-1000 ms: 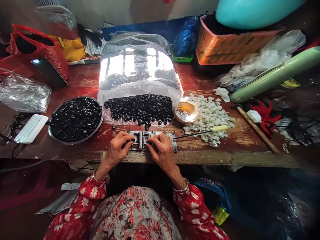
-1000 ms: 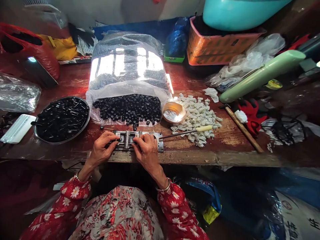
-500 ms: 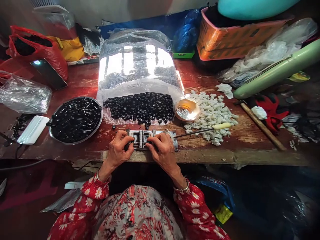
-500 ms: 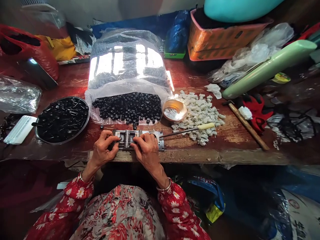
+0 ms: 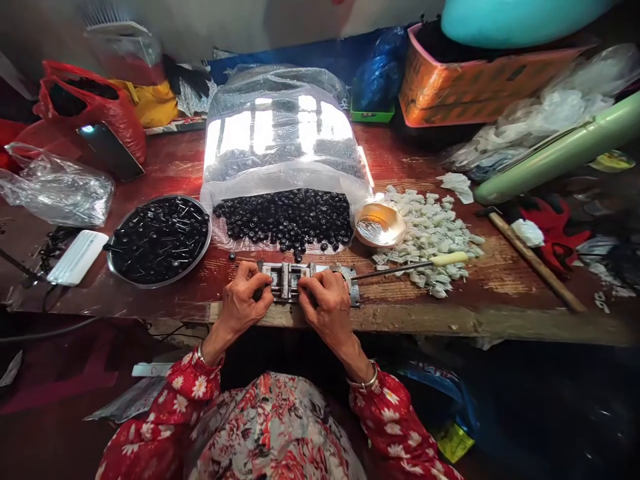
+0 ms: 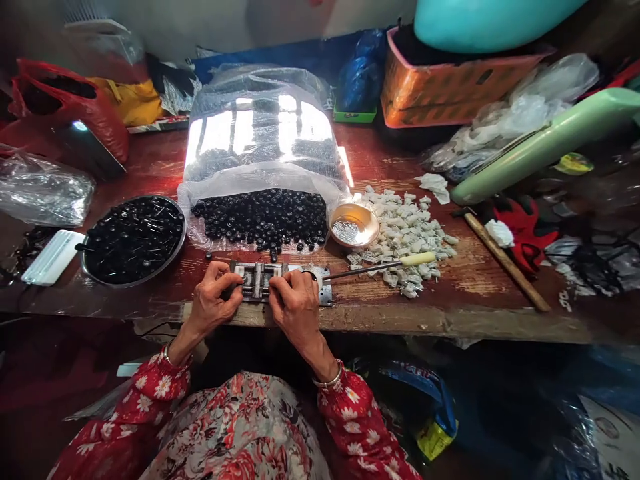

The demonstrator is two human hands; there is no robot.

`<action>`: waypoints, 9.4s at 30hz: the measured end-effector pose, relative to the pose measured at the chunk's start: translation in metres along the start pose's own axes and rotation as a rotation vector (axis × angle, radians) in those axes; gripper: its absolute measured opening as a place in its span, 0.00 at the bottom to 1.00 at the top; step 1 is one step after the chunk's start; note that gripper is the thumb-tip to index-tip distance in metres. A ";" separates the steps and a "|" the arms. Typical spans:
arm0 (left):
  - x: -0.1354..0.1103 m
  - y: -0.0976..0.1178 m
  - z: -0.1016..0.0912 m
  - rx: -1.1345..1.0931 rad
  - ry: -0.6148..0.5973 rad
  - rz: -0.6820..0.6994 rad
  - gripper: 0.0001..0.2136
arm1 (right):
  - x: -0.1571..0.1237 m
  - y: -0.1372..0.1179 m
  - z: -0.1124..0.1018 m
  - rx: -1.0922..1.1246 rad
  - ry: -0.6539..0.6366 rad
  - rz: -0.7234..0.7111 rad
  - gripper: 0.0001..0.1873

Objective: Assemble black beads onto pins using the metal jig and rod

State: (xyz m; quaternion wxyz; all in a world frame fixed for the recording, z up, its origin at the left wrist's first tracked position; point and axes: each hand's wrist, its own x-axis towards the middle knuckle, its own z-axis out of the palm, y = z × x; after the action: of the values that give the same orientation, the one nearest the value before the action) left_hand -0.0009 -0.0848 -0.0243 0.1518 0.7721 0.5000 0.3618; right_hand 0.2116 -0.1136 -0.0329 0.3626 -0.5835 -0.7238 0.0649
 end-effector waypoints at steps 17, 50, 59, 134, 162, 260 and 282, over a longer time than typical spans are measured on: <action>0.032 -0.072 -0.032 0.137 0.011 -0.085 0.10 | 0.066 0.040 -0.028 0.078 -0.254 -0.144 0.17; 0.020 -0.013 -0.028 -0.389 0.005 -0.255 0.09 | 0.098 0.075 -0.017 -0.001 -0.487 -0.146 0.06; 0.032 -0.004 -0.016 -0.074 -0.142 0.059 0.08 | 0.063 0.047 -0.038 0.386 -0.262 -0.077 0.07; 0.022 -0.029 0.004 -0.322 -0.035 -0.096 0.08 | 0.086 0.082 -0.077 0.453 -0.213 0.337 0.13; 0.019 -0.029 0.002 -0.349 -0.008 -0.088 0.08 | 0.074 0.065 -0.070 0.095 -0.098 0.063 0.10; 0.027 -0.016 -0.009 0.049 -0.053 0.252 0.15 | -0.115 0.046 -0.126 1.031 -0.698 0.975 0.32; 0.001 -0.036 0.010 0.332 -0.113 0.271 0.37 | -0.122 -0.006 -0.108 0.864 -0.569 0.998 0.34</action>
State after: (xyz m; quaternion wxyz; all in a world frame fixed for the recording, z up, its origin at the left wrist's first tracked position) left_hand -0.0170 -0.0667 -0.0523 0.0002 0.8658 0.4350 0.2475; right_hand 0.2789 -0.2598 -0.0057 0.2854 -0.6095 -0.3468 0.6532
